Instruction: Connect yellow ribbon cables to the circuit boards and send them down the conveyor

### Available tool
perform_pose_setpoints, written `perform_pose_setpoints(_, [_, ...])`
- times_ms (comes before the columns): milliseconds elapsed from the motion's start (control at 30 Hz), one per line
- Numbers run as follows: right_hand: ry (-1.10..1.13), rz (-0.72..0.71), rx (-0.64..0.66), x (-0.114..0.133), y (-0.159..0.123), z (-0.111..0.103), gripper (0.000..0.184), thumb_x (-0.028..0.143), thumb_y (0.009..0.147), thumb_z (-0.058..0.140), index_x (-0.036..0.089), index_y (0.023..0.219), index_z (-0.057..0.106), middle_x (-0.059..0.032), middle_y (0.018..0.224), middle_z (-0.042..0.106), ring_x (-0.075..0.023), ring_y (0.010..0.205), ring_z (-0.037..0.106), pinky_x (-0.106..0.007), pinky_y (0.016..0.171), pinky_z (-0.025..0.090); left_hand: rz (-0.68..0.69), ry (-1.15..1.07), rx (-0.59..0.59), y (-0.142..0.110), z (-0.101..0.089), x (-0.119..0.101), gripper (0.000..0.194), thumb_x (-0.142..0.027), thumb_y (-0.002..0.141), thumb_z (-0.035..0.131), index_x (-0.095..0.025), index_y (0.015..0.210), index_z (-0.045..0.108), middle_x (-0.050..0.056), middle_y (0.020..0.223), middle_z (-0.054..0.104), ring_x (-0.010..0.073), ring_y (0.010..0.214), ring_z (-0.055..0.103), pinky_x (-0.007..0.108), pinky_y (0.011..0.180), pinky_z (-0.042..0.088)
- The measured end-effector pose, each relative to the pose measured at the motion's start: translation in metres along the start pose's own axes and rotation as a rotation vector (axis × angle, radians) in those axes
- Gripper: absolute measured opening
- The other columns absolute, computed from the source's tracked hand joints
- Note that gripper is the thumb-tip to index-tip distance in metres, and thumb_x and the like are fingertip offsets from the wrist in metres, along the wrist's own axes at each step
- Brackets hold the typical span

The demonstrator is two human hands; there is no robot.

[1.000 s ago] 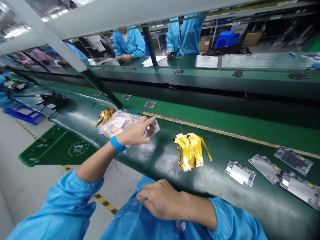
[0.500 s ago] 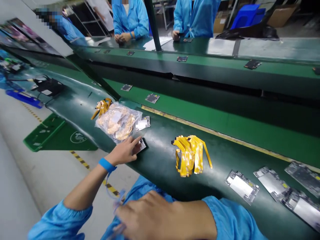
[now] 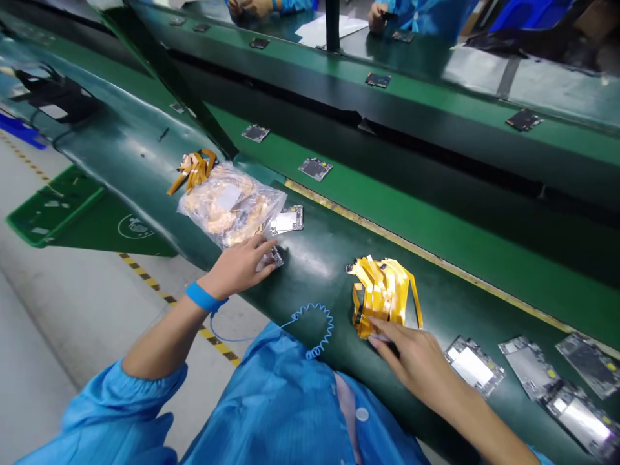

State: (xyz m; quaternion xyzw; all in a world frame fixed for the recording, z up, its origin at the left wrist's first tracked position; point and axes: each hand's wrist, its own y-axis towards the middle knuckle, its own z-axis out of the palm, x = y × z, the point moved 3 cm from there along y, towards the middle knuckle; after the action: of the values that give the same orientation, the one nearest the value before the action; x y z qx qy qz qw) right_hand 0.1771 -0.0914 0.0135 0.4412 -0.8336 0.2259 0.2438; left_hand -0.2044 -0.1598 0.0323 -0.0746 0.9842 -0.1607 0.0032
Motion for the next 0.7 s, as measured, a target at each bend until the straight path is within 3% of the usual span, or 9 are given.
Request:
perform_pose_setpoints(167, [-0.032,-0.003,0.067,0.023,0.027,0.015,0.037,0.034,0.106,0.05,0.022,0.137,0.064,-0.01,0.117,0.079,-0.027,0.098,0.078,-0.036,0.08,0.061,0.168,-0.128,-0.135,0.025,-0.026,-0.01,0.051,-0.046,0.102,0.044,-0.021,0.145,0.053,0.015,0.136,0.062,0.0301,0.114,0.067,0.041,0.094,0.055])
perform_pose_setpoints(267, [-0.178,0.004,0.164,0.047,0.052,0.035,0.047,0.037,0.101,0.06,0.017,0.144,0.059,-0.014,0.111,0.078,-0.0266,0.085,0.078,-0.033,0.07,0.058,0.156,-0.128,-0.188,0.04,-0.04,-0.006,0.046,-0.046,0.102,0.042,-0.02,0.137,0.059,0.014,0.128,0.067,0.029,0.11,0.068,0.038,0.089,0.055])
perform_pose_setpoints(400, [-0.317,-0.002,0.294,0.082,0.079,0.067,0.049,0.04,0.095,0.071,0.01,0.133,0.062,-0.0159,0.098,0.077,-0.0267,0.075,0.077,-0.03,0.058,0.053,0.171,-0.086,-0.051,0.045,-0.044,0.003,0.035,-0.042,0.1,0.047,-0.02,0.116,0.068,0.011,0.107,0.073,0.0269,0.094,0.071,0.035,0.078,0.054])
perform_pose_setpoints(500, [-0.293,-0.257,0.393,0.114,0.091,0.096,0.046,0.047,0.091,0.076,0.013,0.12,0.067,-0.0111,0.093,0.076,-0.0259,0.071,0.076,-0.031,0.054,0.052,0.294,-0.133,0.085,0.039,-0.038,0.003,0.03,-0.039,0.098,0.052,-0.022,0.116,0.069,0.009,0.106,0.075,0.0253,0.089,0.072,0.034,0.075,0.054])
perform_pose_setpoints(600, [-0.341,-0.414,0.314,0.136,0.105,0.113,0.055,0.046,0.096,0.071,0.007,0.132,0.061,-0.0118,0.088,0.076,-0.023,0.064,0.072,-0.031,0.048,0.048,0.401,-0.19,0.103,0.037,-0.036,-0.002,0.031,-0.038,0.1,0.052,-0.023,0.122,0.066,0.009,0.114,0.074,0.025,0.091,0.073,0.034,0.075,0.054])
perform_pose_setpoints(700, [-0.401,-0.433,0.211,0.141,0.124,0.107,0.053,0.044,0.1,0.065,0.002,0.132,0.06,-0.0129,0.083,0.074,-0.023,0.064,0.07,-0.032,0.048,0.046,0.492,-0.268,0.046,0.051,-0.044,-0.012,0.031,-0.039,0.101,0.053,-0.024,0.126,0.065,0.008,0.116,0.073,0.0241,0.092,0.073,0.034,0.078,0.055])
